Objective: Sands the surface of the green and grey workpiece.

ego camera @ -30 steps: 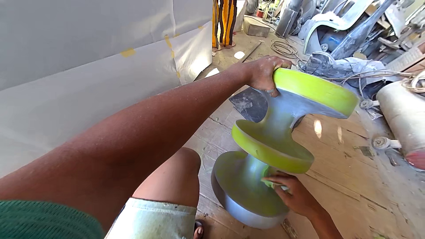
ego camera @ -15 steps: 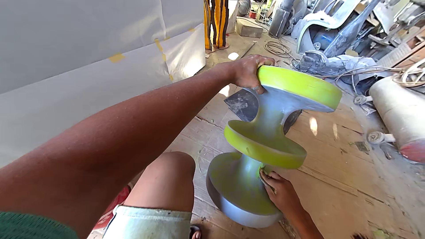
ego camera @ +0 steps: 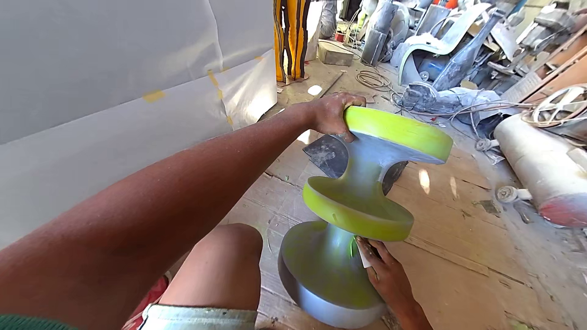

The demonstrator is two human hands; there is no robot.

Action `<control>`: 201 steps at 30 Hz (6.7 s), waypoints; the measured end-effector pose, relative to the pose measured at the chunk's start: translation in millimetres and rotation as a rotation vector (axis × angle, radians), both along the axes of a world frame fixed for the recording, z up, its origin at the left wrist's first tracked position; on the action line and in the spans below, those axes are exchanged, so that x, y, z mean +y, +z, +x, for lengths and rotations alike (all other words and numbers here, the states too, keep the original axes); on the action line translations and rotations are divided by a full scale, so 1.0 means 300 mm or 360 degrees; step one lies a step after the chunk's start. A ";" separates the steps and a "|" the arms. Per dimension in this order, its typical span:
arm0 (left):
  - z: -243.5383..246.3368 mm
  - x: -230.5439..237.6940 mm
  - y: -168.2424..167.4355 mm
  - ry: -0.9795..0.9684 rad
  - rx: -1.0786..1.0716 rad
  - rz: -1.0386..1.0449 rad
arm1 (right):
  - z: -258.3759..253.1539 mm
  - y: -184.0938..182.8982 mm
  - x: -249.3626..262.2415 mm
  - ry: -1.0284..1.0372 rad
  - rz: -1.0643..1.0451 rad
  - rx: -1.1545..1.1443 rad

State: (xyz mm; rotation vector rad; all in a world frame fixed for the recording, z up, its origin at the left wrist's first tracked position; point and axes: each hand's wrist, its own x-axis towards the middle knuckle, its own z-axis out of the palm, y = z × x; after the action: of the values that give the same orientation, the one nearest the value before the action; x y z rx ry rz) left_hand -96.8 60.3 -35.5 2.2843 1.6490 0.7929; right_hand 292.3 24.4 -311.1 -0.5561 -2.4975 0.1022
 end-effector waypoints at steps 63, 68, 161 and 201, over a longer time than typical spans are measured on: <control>-0.050 -0.072 -0.026 -0.0073 -0.0114 0.0047 | 0.083 -0.002 0.073 0.0314 -0.0668 0.0012; -0.046 -0.068 -0.028 -0.0094 -0.0127 0.0073 | 0.027 -0.066 0.036 0.0319 -0.0751 0.0304; -0.049 -0.013 -0.029 -0.0036 -0.0158 0.0055 | -0.019 -0.017 0.020 0.0001 0.0032 0.0096; -0.017 -0.063 -0.020 -0.0074 -0.0100 0.0094 | 0.027 -0.016 -0.010 -0.0005 -0.0370 0.0504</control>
State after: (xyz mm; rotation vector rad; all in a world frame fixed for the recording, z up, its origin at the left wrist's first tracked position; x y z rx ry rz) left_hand -102.0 41.5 -41.6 2.3033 1.5597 0.9049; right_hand 300.5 21.3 -316.0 -0.5875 -2.1885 0.4488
